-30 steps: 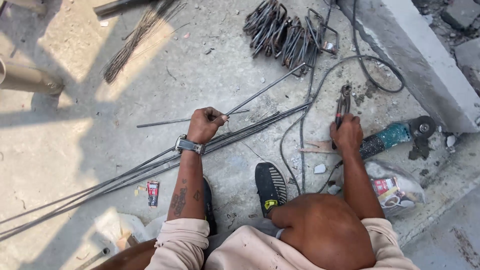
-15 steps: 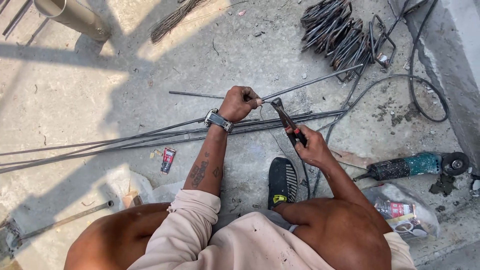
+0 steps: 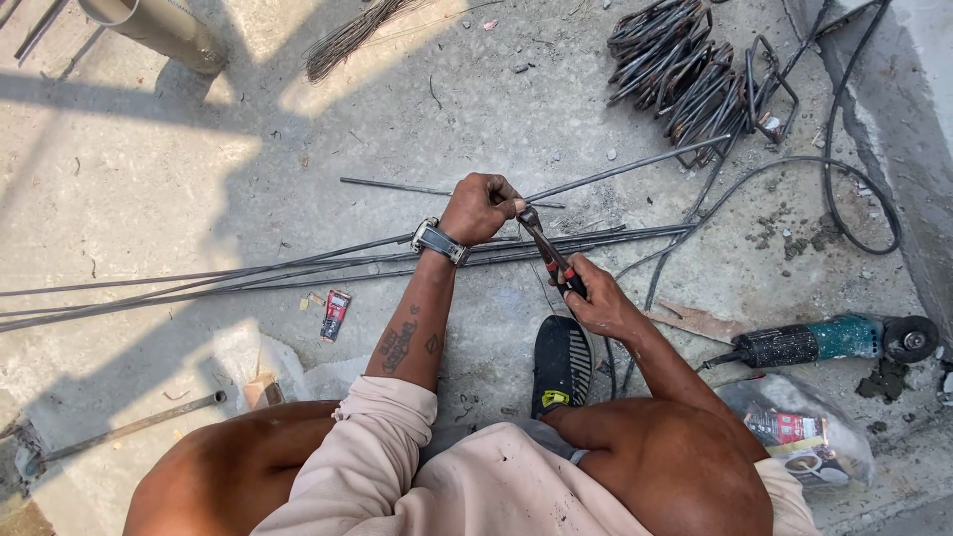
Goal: The person cuts metal rods with an angle grinder, aligns them together, and ties the rods with wire using pliers.
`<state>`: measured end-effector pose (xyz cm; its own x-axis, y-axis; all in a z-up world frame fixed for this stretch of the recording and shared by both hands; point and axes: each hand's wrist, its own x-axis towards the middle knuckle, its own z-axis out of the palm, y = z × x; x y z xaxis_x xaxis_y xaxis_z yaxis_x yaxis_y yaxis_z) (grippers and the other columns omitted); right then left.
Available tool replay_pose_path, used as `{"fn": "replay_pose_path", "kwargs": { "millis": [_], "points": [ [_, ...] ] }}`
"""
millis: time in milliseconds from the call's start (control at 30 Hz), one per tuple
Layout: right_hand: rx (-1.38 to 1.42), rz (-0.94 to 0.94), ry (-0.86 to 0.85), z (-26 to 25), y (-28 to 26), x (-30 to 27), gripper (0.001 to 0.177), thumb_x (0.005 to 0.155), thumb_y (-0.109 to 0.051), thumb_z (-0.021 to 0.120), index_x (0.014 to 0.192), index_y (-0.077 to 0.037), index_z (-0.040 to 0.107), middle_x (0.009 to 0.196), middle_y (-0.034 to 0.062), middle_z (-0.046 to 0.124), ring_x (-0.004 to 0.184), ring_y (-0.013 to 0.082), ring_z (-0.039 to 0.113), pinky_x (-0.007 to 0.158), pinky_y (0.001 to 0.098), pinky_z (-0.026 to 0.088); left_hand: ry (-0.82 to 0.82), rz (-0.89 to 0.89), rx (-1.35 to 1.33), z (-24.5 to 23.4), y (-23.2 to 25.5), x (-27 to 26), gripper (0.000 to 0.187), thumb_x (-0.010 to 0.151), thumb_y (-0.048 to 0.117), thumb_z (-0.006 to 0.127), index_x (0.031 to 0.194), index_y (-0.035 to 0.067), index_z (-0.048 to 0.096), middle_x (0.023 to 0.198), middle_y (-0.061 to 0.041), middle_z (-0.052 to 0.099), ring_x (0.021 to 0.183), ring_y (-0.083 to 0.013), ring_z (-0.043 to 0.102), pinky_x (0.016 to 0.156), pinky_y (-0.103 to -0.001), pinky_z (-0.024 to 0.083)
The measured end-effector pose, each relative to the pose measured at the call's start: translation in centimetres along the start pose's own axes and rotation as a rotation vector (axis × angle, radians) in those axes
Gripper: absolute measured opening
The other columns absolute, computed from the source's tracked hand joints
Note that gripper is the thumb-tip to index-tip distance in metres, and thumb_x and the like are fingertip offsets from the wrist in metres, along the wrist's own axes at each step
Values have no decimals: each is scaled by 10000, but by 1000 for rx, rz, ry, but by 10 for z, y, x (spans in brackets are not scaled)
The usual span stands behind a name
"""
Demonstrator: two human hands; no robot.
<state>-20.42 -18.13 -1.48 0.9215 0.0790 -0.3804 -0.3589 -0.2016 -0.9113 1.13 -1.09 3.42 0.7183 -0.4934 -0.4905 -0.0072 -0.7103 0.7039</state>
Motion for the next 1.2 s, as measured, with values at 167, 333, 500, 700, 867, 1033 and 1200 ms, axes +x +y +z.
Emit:
{"fn": "replay_pose_path", "kwargs": {
  "millis": [167, 333, 500, 700, 867, 1033, 1200],
  "points": [
    [-58, -110, 95, 15, 6, 1, 193, 885, -55, 611, 1065, -24, 548, 881, 136, 528, 784, 237, 554, 720, 400, 476, 27, 8, 23, 1, -1, 0, 176, 841, 210, 828, 891, 46, 789, 763, -92, 769, 666, -161, 701, 608, -340, 544],
    [43, 12, 101, 33, 0, 0, 202, 981, -168, 586, 1128, -48, 515, 850, 90, 587, 765, 211, 635, 696, 394, 509, 46, 14, 13, 5, -5, 2, 163, 837, 197, 823, 885, 45, 787, 764, -94, 771, 669, -161, 709, 613, -339, 552],
    [-50, 22, 155, 39, 1, 5, 224, 1041, -238, 537, 1123, -46, 457, 785, 102, 642, 680, 201, 665, 603, 380, 519, 66, 34, -8, 7, -9, 4, 164, 833, 189, 822, 887, 37, 786, 780, -100, 777, 687, -168, 723, 636, -334, 563],
    [875, 26, -147, 36, -1, 10, 529, 930, -467, 634, 1235, -76, 448, 786, 86, 679, 600, 175, 685, 502, 339, 578, 81, 32, -8, 5, -10, 7, 175, 842, 195, 814, 899, 33, 786, 788, -110, 780, 701, -173, 737, 654, -337, 572],
    [936, 17, -341, 17, 2, 18, 739, 756, -439, 815, 1270, -20, 490, 755, 69, 657, 547, 186, 668, 472, 353, 584, 106, 47, 32, 7, -10, 6, 183, 835, 189, 823, 901, 21, 790, 782, -117, 773, 680, -177, 721, 628, -341, 562],
    [491, 275, -217, 9, -13, 26, 593, 734, -223, 816, 1186, 15, 512, 667, 71, 634, 501, 239, 666, 483, 412, 564, 117, 39, 12, 6, -9, 7, 170, 837, 168, 822, 896, 15, 776, 760, -108, 768, 655, -156, 699, 613, -323, 549],
    [-407, 68, 246, 26, -38, 17, 648, 698, -178, 761, 1207, 73, 446, 880, 223, 597, 745, 362, 658, 648, 494, 558, 137, 49, -24, 3, -9, 6, 154, 850, 144, 807, 897, 5, 759, 741, -99, 760, 653, -135, 688, 600, -313, 534]
  ]
}}
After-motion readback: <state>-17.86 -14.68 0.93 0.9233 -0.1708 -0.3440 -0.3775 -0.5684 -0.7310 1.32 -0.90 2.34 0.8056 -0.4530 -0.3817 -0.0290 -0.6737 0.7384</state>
